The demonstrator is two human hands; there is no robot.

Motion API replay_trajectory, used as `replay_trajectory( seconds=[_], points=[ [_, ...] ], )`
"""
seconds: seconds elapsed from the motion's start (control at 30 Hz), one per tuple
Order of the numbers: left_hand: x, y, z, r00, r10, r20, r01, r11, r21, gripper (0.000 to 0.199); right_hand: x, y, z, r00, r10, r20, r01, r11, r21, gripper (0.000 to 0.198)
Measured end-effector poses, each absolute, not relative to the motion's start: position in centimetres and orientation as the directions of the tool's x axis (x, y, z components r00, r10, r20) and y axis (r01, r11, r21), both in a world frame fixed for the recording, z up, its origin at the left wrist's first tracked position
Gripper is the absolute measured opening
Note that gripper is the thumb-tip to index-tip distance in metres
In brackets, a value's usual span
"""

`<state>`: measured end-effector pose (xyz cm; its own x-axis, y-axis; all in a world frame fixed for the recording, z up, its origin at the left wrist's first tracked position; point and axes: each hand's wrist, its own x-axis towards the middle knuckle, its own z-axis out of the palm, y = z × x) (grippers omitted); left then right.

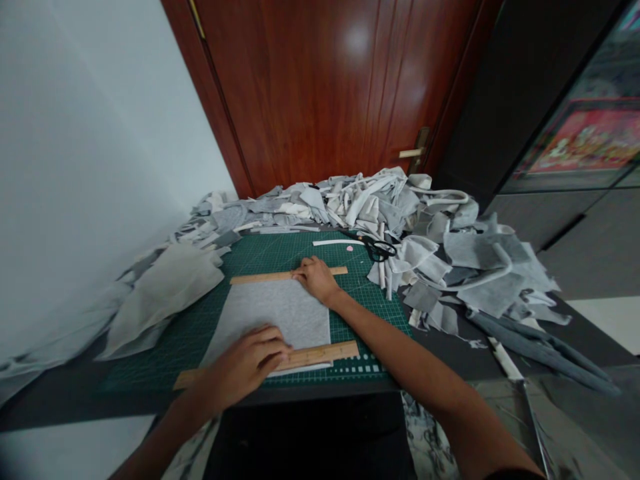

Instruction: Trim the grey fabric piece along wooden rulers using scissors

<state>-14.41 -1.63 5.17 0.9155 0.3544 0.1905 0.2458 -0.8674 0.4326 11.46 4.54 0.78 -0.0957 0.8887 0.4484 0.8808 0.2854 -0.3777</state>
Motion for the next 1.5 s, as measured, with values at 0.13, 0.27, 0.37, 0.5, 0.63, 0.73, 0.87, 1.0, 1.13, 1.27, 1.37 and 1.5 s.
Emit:
replay_trajectory(
  seconds=[0.13,0.27,0.37,0.5,0.63,0.73,0.87,1.0,1.13,1.27,1.37,1.5],
  points=[
    [-13.4,5.7,6.0,0.871,0.398,0.288,0.311,-0.9,0.304,0.028,11.6,4.6,0.6,-0.078,0.889,0.451,0.857,0.291,-0.425,0.017],
    [-12.4,13.9,4.8,0.878,0.382,0.288,0.302,-0.91,0.284,0.031,11.6,4.7,0.4,-0.058,0.89,0.453,0.839,0.289,-0.461,0.017],
    [-11.9,17.4,3.5,0.91,0.333,0.248,0.234,-0.905,0.355,0.037,11.6,4.7,0.3,-0.047,0.895,0.444,0.836,0.279,-0.473,0.017],
    [-11.8,18.8,2.8,0.921,0.305,0.241,0.191,-0.895,0.402,0.038,11.6,4.6,0.5,-0.048,0.9,0.434,0.834,0.276,-0.478,0.019],
    [-11.8,18.9,2.8,0.914,0.318,0.253,0.194,-0.889,0.415,0.037,11.6,4.5,0.5,-0.021,0.901,0.434,0.832,0.257,-0.492,0.018],
    [-11.7,18.7,2.7,0.908,0.325,0.265,0.199,-0.89,0.41,0.035,11.6,4.4,0.4,-0.025,0.9,0.435,0.816,0.27,-0.511,0.02],
    [-11.7,18.2,2.4,0.896,0.339,0.287,0.214,-0.895,0.391,0.033,11.6,4.1,0.2,-0.044,0.892,0.451,0.814,0.294,-0.501,0.025],
    [-11.8,17.4,2.4,0.884,0.354,0.304,0.234,-0.9,0.368,0.032,11.4,3.6,0.4,-0.051,0.892,0.45,0.85,0.276,-0.45,0.025],
    [-12.0,16.9,2.4,0.883,0.357,0.306,0.256,-0.911,0.324,0.034,11.1,3.1,0.9,-0.022,0.9,0.435,0.902,0.206,-0.38,0.022],
    [-12.3,16.8,2.4,0.884,0.361,0.296,0.283,-0.919,0.275,0.038,11.2,2.6,1.3,-0.027,0.902,0.43,0.93,0.181,-0.321,0.022],
    [-12.6,16.9,2.5,0.899,0.343,0.273,0.278,-0.927,0.251,0.038,11.4,2.4,1.5,-0.06,0.902,0.428,0.928,0.208,-0.309,0.023],
    [-12.7,16.9,3.0,0.914,0.324,0.243,0.262,-0.931,0.254,0.038,11.5,2.3,1.8,-0.093,0.902,0.421,0.923,0.237,-0.303,0.026]
  ],
)
